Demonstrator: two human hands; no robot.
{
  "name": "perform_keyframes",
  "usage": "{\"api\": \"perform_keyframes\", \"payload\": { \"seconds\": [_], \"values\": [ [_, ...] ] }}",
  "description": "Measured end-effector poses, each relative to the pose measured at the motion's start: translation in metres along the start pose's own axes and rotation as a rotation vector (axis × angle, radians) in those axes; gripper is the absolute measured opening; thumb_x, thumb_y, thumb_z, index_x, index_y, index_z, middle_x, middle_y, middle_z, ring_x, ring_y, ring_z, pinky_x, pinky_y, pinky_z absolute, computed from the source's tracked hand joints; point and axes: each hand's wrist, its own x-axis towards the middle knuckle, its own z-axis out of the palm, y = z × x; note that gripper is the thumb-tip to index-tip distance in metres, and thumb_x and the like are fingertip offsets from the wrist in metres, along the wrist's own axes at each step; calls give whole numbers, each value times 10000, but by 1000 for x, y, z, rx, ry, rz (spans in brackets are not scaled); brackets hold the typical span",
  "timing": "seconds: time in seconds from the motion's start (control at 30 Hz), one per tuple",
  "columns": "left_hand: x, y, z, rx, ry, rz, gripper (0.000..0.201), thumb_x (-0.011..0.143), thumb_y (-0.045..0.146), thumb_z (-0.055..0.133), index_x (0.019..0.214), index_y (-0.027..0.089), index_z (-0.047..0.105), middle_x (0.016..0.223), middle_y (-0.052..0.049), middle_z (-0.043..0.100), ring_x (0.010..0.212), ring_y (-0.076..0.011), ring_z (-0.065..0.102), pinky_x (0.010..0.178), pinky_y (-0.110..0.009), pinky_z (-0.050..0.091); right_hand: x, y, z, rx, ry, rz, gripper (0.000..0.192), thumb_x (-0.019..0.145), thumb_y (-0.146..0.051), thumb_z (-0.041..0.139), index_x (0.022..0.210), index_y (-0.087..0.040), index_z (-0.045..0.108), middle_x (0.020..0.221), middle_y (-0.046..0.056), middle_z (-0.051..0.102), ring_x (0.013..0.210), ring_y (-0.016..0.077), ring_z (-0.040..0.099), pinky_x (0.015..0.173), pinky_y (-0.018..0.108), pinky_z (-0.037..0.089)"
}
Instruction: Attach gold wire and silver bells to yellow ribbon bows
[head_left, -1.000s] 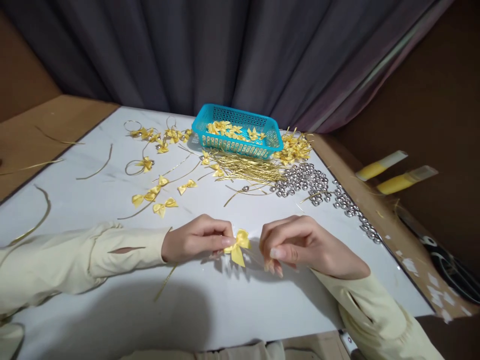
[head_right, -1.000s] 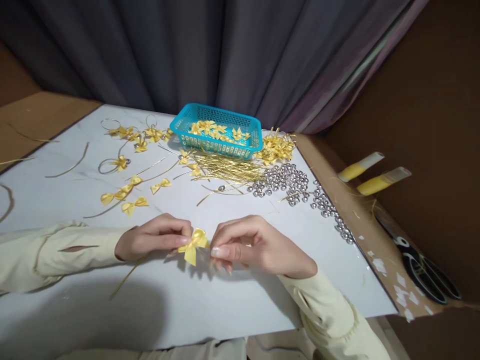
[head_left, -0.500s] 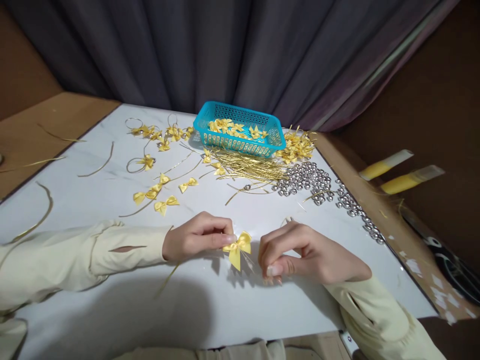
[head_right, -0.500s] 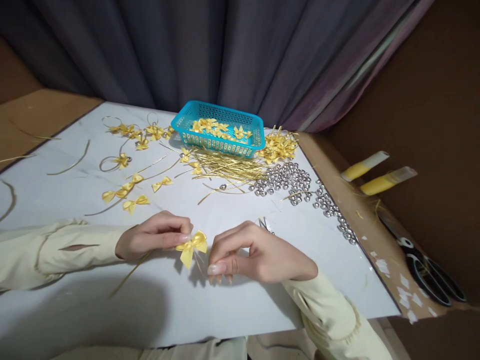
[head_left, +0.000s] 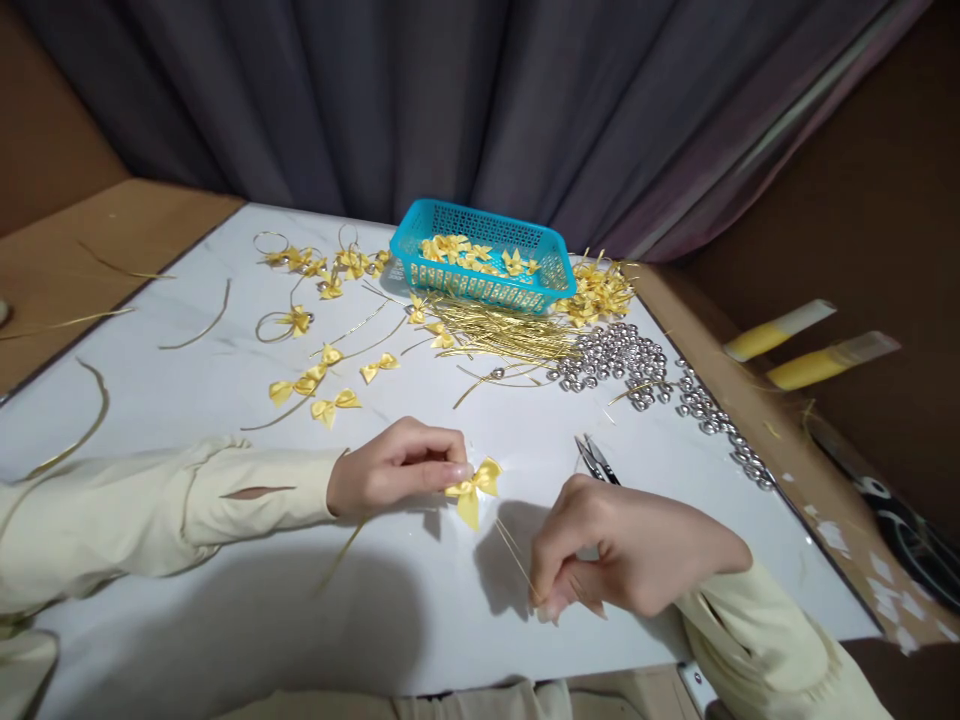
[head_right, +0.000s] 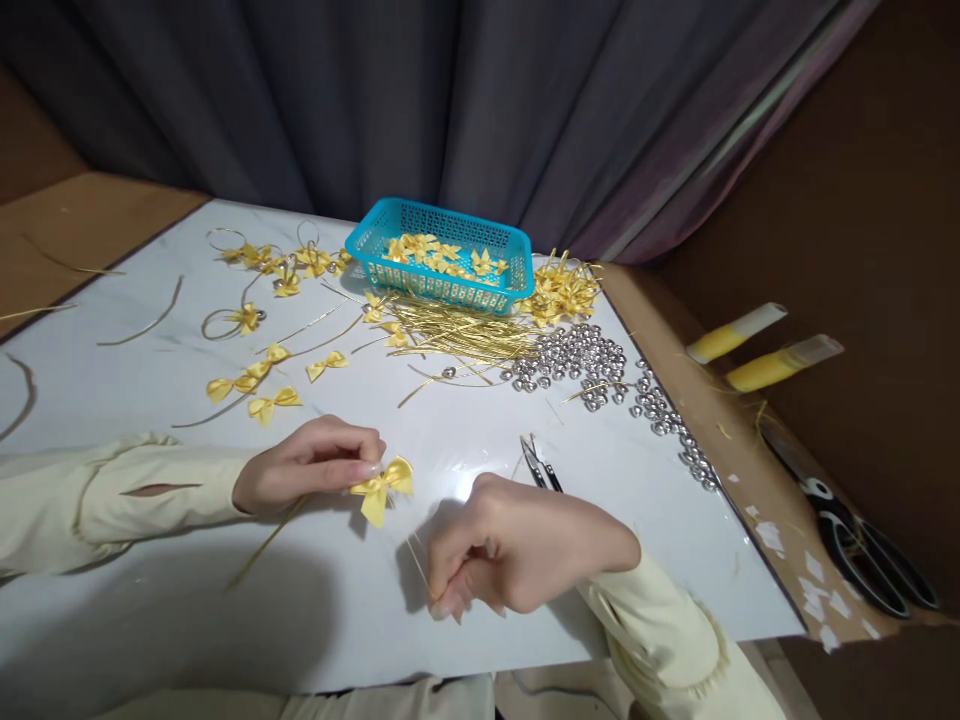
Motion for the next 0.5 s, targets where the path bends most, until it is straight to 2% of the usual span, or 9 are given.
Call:
{"api": "perform_keyframes", "payload": {
  "seconds": [0.2,0.27,0.33,0.4,0.5],
  "values": [
    [0,0,0,14,22,-11,301,811,357,536,607,148,464,564,31,412,527,-87,315,499,-237,251,2,-1,-1,-10,20,18,179,784,-48,514,742,-111,676,695,57,700,535,82,608,481,139,446],
    [3,-1,-2,22,34,-22,308,802,369,539,601,151,454,552,37,387,515,-85,299,484,-238,232,0,-5,1,-19,56,67,146,795,-64,516,782,-119,650,691,46,692,518,87,597,475,147,430],
    [8,-2,-5,31,60,-68,309,791,379,537,597,158,442,521,52,345,490,-83,272,467,-240,209,-4,-11,7,-74,160,153,171,814,-73,495,938,-143,589,708,26,689,512,92,583,487,159,419],
    [14,-3,-8,51,130,-128,309,786,383,527,590,166,427,493,64,311,466,-81,256,458,-239,193,-11,-17,18,-159,320,236,284,844,-91,451,1113,-180,457,731,3,682,502,95,559,498,168,410],
    [22,-4,-13,142,253,-156,317,783,364,517,557,168,413,492,59,341,473,-82,287,472,-233,209,-25,-17,41,-290,509,300,273,899,-153,363,1164,-218,347,650,-31,619,459,104,505,447,173,372]
  ]
}}
